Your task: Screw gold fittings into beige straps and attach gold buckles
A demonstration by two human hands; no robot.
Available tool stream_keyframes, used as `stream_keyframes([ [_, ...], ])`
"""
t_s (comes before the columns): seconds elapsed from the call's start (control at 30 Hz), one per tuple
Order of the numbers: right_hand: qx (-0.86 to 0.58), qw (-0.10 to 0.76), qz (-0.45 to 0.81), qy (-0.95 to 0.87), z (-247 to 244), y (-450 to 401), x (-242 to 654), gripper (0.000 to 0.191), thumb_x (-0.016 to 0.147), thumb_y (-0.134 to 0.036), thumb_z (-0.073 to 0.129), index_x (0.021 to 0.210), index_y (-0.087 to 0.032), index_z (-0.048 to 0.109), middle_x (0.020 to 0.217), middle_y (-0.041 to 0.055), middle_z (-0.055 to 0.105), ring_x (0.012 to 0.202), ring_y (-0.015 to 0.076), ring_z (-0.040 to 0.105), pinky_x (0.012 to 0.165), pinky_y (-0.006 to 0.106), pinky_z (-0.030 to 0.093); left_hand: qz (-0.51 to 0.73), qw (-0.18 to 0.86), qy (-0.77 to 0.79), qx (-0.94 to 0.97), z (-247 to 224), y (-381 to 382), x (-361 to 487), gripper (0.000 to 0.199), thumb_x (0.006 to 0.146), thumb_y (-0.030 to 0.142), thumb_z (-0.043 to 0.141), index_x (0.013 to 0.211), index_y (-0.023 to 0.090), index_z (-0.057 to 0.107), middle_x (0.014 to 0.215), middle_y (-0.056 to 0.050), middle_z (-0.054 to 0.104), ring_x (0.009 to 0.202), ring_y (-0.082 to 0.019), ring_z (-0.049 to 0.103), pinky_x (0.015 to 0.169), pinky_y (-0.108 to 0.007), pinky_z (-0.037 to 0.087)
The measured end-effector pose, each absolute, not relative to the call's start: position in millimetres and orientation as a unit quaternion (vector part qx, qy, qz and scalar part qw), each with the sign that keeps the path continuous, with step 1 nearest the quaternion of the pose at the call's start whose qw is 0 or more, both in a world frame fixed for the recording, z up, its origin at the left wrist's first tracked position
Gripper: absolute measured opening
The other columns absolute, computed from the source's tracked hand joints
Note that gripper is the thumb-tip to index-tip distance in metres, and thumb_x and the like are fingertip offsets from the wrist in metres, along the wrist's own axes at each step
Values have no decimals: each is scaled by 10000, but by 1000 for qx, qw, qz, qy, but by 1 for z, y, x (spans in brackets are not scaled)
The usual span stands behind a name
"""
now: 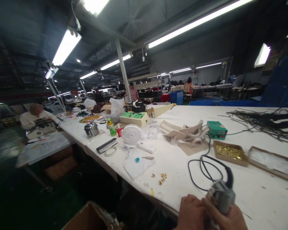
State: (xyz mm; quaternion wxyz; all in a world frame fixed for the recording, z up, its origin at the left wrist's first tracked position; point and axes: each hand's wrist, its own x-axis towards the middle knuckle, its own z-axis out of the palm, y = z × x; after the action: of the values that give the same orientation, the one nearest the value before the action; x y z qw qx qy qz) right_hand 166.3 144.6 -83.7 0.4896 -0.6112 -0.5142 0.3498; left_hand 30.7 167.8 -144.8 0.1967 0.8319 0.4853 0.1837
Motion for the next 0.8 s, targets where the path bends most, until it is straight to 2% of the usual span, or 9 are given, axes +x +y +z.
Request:
stream_keyframes([
  [0.1,-603,476,360,-529,-63,141,159,481,700,-652,761,571,-204,644,534,32,643,551,237,643,486,292,508,211,215,500,812,-127,159,33,538,630,415,812,1143,272,736,1126,-73,762,1060,-365,647,885,-490,499],
  [0.23,-595,479,316,-563,-38,137,165,445,695,-667,753,767,-228,741,690,39,747,686,301,720,607,333,569,263,235,497,793,-120,146,32,427,650,398,837,1057,292,763,1134,-60,776,1126,-357,640,970,-531,484],
  [0.33,-615,421,231,-625,-36,139,188,431,749,-682,708,914,-286,741,809,38,776,736,317,737,652,362,565,280,242,495,786,-116,136,30,316,676,383,841,971,290,777,1111,-42,791,1146,-333,629,1003,-525,469],
  [0.43,-629,354,179,-669,-56,146,223,371,788,-622,658,974,-310,734,928,69,783,801,343,743,704,400,558,279,222,494,793,-106,128,29,253,744,411,813,961,282,792,1122,-33,797,1137,-316,627,991,-508,472],
  [0.57,-684,258,111,-674,-89,146,268,452,872,-487,510,1161,-214,725,1089,157,754,1012,366,720,895,465,540,291,197,504,789,-95,123,31,254,758,371,825,981,255,790,1096,-26,798,1094,-290,628,981,-478,469],
  [0.67,-693,242,33,-678,-90,131,284,495,890,-408,477,1249,-153,705,1180,185,724,1133,363,670,1001,472,493,302,194,503,786,-91,122,34,253,797,320,793,1034,235,777,1113,-43,783,1114,-295,601,1004,-491,436],
  [0.73,-697,271,22,-664,-83,109,282,502,918,-471,480,1254,-173,705,1171,157,728,1119,349,671,997,454,495,309,193,502,784,-88,121,35,236,820,298,768,1044,226,772,1125,-50,774,1127,-298,587,1016,-497,419],
  [0.8,-721,294,98,-620,-80,77,269,566,911,-623,514,1259,-218,702,1070,106,749,972,319,711,905,432,534,315,193,503,782,-86,120,35,223,827,276,757,1042,220,771,1125,-50,772,1124,-298,584,1016,-501,413],
])
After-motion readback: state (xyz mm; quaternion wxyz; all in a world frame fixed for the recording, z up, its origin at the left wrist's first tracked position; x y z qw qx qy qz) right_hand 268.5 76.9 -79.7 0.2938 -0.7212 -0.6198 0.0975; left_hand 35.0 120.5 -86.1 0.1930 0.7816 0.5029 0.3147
